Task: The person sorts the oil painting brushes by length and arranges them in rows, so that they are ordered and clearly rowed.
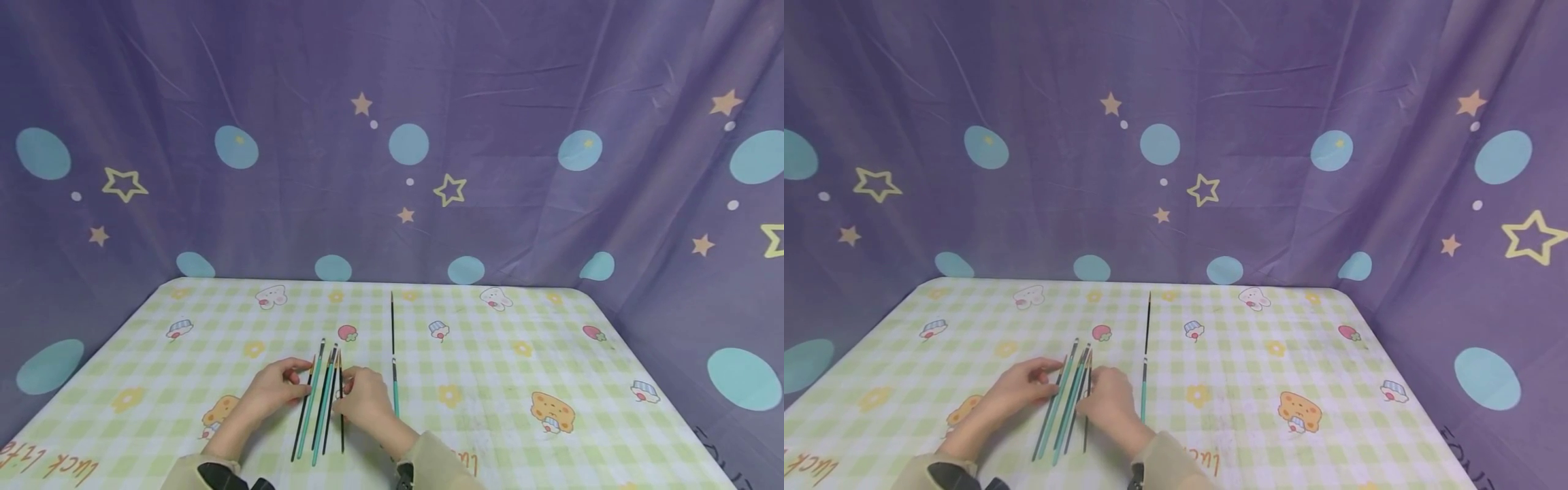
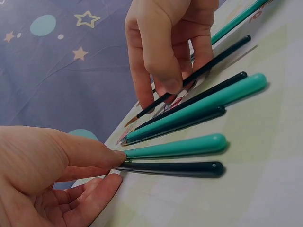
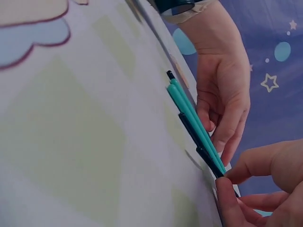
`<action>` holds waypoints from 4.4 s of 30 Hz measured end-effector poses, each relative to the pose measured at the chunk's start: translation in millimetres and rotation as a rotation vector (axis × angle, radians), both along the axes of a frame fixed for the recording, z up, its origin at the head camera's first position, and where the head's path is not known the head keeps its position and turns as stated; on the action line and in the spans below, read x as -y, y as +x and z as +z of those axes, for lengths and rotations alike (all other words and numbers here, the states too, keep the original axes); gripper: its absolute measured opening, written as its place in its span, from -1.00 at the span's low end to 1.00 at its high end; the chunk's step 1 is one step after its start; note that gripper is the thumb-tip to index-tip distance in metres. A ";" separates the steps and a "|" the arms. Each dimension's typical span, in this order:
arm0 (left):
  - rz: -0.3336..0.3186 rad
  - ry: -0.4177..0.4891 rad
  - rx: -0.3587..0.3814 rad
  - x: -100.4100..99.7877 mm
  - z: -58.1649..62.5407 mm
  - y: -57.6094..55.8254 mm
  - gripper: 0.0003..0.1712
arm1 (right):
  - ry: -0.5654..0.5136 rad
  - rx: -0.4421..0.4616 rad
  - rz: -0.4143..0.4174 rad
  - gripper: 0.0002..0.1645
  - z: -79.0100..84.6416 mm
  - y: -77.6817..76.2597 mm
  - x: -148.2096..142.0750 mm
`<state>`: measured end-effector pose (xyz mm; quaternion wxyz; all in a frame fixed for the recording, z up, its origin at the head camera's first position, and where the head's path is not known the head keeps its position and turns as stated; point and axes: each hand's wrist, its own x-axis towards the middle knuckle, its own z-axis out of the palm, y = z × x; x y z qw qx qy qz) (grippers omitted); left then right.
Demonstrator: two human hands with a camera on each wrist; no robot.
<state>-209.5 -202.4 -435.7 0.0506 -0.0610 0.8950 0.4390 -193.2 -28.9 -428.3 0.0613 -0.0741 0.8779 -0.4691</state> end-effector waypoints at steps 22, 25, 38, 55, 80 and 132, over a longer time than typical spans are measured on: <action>0.001 0.017 -0.014 -1.1 -0.5 0.1 -0.48 | -0.164 -0.045 -0.016 -0.36 7.9 -28.6 -33.9; 0.000 0.020 -0.013 -1.1 -0.4 0.5 -0.48 | -0.169 -0.051 -0.009 -0.37 8.7 -33.6 -39.7; 0.010 0.017 -0.013 -1.0 -0.9 -0.2 -0.47 | -0.207 -0.071 -0.018 -0.46 9.9 -59.9 -62.2; 0.009 0.029 -0.032 -0.3 -1.8 0.4 -0.49 | -0.221 -0.085 -0.072 -0.49 7.6 -90.9 -82.2; 0.007 0.011 -0.023 -0.5 -2.2 0.4 -0.49 | -0.188 -0.035 -0.194 -0.54 -4.5 -117.6 -91.5; 0.009 0.005 -0.018 -4.9 2.4 1.1 -0.49 | -0.011 -0.094 -0.270 -0.67 -9.3 -133.7 -88.2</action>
